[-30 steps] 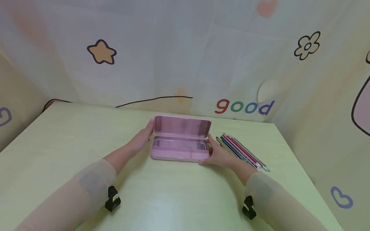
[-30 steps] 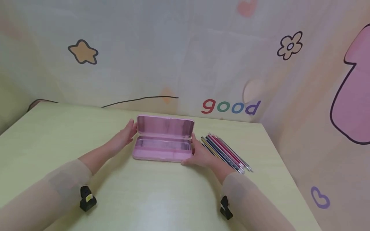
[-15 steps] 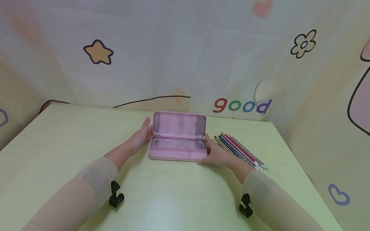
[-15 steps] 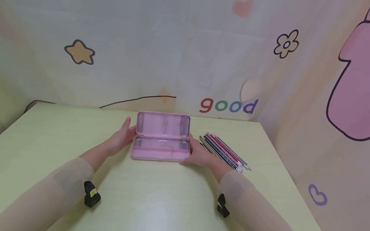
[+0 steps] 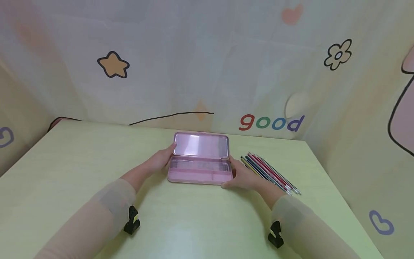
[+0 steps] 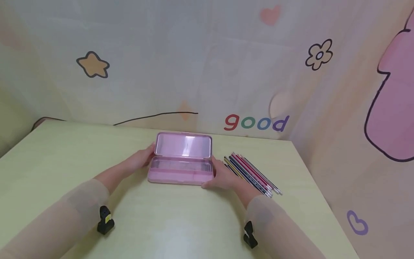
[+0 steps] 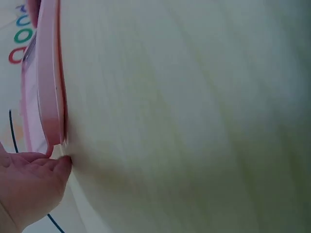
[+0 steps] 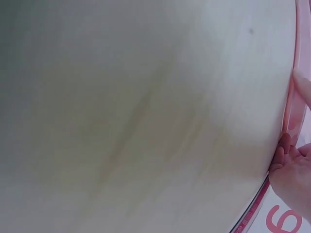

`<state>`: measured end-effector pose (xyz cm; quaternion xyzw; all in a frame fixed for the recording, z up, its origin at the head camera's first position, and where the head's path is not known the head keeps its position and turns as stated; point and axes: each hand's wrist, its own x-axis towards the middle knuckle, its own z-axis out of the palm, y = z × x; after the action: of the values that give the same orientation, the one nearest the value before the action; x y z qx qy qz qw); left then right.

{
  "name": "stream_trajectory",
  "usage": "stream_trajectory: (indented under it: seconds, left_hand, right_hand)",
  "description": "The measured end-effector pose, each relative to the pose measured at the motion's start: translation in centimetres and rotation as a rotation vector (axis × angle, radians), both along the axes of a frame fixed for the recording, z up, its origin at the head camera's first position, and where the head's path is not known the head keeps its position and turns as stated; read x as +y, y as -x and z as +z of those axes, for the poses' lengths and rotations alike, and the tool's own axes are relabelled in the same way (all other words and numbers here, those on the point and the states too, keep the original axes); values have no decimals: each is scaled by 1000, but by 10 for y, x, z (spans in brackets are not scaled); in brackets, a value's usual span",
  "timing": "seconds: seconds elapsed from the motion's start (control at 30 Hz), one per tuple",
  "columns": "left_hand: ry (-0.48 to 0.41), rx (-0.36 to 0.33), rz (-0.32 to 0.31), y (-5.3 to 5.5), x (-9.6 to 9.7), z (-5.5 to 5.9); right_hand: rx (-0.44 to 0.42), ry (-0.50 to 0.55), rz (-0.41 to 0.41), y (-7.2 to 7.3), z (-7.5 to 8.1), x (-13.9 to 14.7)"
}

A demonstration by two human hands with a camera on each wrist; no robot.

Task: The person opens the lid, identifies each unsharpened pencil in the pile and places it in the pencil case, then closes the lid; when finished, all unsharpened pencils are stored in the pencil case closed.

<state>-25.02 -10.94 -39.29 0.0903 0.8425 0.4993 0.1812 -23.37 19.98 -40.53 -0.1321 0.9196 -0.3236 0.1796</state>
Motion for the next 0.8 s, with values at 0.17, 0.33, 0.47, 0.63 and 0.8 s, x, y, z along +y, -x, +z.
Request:
stream_trajectory:
  seconds: [0.17,0.33,0.47,0.63,0.8]
  left_hand:
    - [348,136,-75,-14,4,-2]
    - [716,258,-154,-34,1,-6]
    - [821,326,-179,-41,1,-5]
    - [881,338,-213,-43,1,-5]
    - [819,273,-214,-43,4,-5]
  right_hand:
    - [14,-9,4,-2,1,-1]
    - [4,-16,26,-2,1,-2]
    - [7,-7,36,-1,1,-3]
    - [2,6,53,-3,-1,-3]
    - [42,18,81,-10,3,0]
